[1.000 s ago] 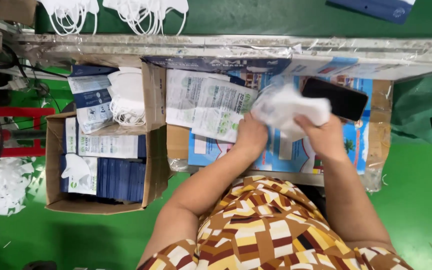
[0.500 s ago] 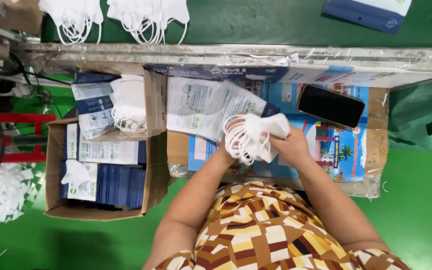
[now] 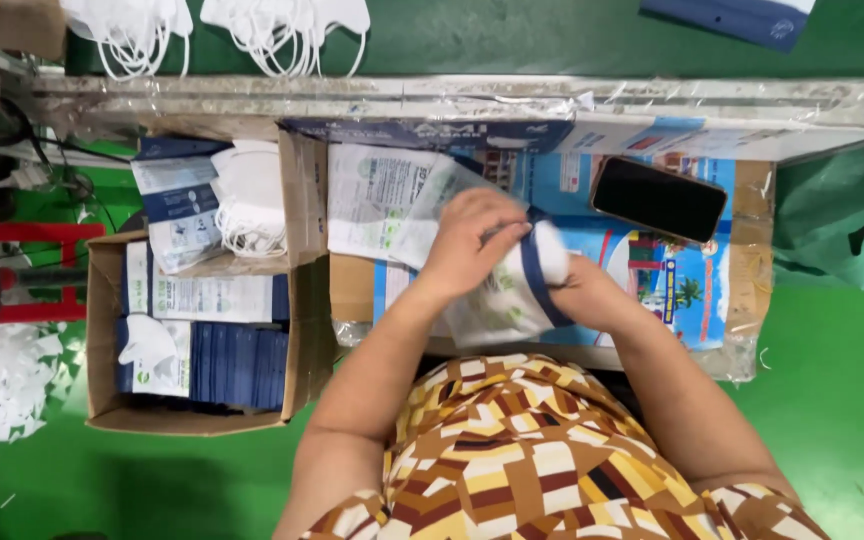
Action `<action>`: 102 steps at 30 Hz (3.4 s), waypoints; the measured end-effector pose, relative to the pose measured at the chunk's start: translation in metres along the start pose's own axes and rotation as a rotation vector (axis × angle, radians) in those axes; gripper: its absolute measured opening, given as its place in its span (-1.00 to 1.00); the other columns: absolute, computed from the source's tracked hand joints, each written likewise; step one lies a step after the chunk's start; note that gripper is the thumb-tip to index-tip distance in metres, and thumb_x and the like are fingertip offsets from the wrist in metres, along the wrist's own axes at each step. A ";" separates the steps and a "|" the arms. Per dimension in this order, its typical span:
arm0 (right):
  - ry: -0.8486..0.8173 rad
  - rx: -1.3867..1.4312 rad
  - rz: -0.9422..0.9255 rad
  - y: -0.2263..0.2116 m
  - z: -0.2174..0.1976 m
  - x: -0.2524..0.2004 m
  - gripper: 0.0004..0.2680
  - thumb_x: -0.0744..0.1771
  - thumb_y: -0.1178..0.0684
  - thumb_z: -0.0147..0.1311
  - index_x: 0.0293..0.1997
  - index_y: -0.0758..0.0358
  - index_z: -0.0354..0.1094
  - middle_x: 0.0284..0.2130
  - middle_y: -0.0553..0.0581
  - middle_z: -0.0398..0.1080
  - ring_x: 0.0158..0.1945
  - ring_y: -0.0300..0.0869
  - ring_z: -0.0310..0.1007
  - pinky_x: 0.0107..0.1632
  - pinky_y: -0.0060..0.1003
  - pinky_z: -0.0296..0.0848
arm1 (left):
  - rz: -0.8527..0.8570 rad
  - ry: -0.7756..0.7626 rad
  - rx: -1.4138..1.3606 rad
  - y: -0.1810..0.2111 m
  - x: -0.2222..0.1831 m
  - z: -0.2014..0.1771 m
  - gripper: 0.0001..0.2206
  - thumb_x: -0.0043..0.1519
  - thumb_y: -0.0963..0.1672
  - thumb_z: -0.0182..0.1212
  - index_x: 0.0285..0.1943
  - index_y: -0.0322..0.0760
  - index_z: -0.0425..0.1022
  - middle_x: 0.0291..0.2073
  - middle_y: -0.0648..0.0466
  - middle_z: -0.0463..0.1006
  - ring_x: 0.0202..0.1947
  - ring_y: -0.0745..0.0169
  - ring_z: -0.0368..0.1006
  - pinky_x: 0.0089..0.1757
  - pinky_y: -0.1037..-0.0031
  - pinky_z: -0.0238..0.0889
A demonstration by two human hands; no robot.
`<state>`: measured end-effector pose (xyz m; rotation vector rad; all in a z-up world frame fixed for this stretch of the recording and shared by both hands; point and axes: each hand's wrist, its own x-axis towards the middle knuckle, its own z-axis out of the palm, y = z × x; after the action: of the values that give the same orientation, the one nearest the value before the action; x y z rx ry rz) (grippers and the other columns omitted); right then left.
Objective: Packing face masks into individual plastic sleeves and organizing them into boxes at a manufacturing station.
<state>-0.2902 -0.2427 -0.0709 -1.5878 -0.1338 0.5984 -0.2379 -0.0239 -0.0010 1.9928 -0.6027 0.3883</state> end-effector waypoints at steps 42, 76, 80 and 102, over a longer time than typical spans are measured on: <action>0.477 0.666 -0.310 -0.053 -0.048 -0.014 -0.77 0.46 0.14 -0.11 0.28 0.30 0.27 0.04 0.30 0.47 -0.07 -0.06 0.55 -0.02 -0.22 0.51 | 0.022 0.244 0.740 -0.157 0.130 -0.094 -0.11 0.20 0.09 0.56 0.54 -0.36 0.07 0.47 -0.36 0.01 0.45 -0.59 -0.04 0.33 -0.17 -0.15; 0.508 0.857 -0.319 0.054 -0.064 -0.027 -0.61 0.38 0.24 0.04 0.41 0.18 0.13 0.26 0.16 0.34 0.33 -0.01 0.36 0.40 0.00 0.32 | -0.113 -0.370 0.445 -0.080 -0.105 0.113 -0.51 0.28 0.03 0.20 0.38 -0.18 0.41 0.37 -0.17 0.25 0.41 -0.28 0.11 0.29 -0.02 -0.02; 0.433 0.895 -0.328 0.057 -0.065 -0.031 -0.60 0.39 0.20 0.04 0.45 0.15 0.15 0.29 0.15 0.34 0.36 0.01 0.34 0.42 0.07 0.28 | -0.080 -0.398 0.290 -0.080 -0.097 0.098 -0.65 0.36 -0.05 0.13 0.32 -0.08 0.41 0.45 0.07 0.31 0.44 -0.10 0.14 0.34 0.14 0.06; 0.410 0.707 -0.258 0.025 -0.048 -0.023 -0.61 0.35 0.23 0.07 0.36 0.20 0.20 0.22 0.17 0.37 0.29 -0.05 0.40 0.37 -0.07 0.33 | -0.345 0.007 0.012 -0.172 -0.098 0.008 -0.56 0.18 -0.29 0.20 0.27 -0.17 0.54 0.36 -0.04 0.40 0.40 -0.11 0.34 0.34 0.25 0.26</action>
<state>-0.2955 -0.2987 -0.0888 -0.9517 0.1668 0.0809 -0.2220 0.0622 -0.1793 2.0580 -0.2439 0.1873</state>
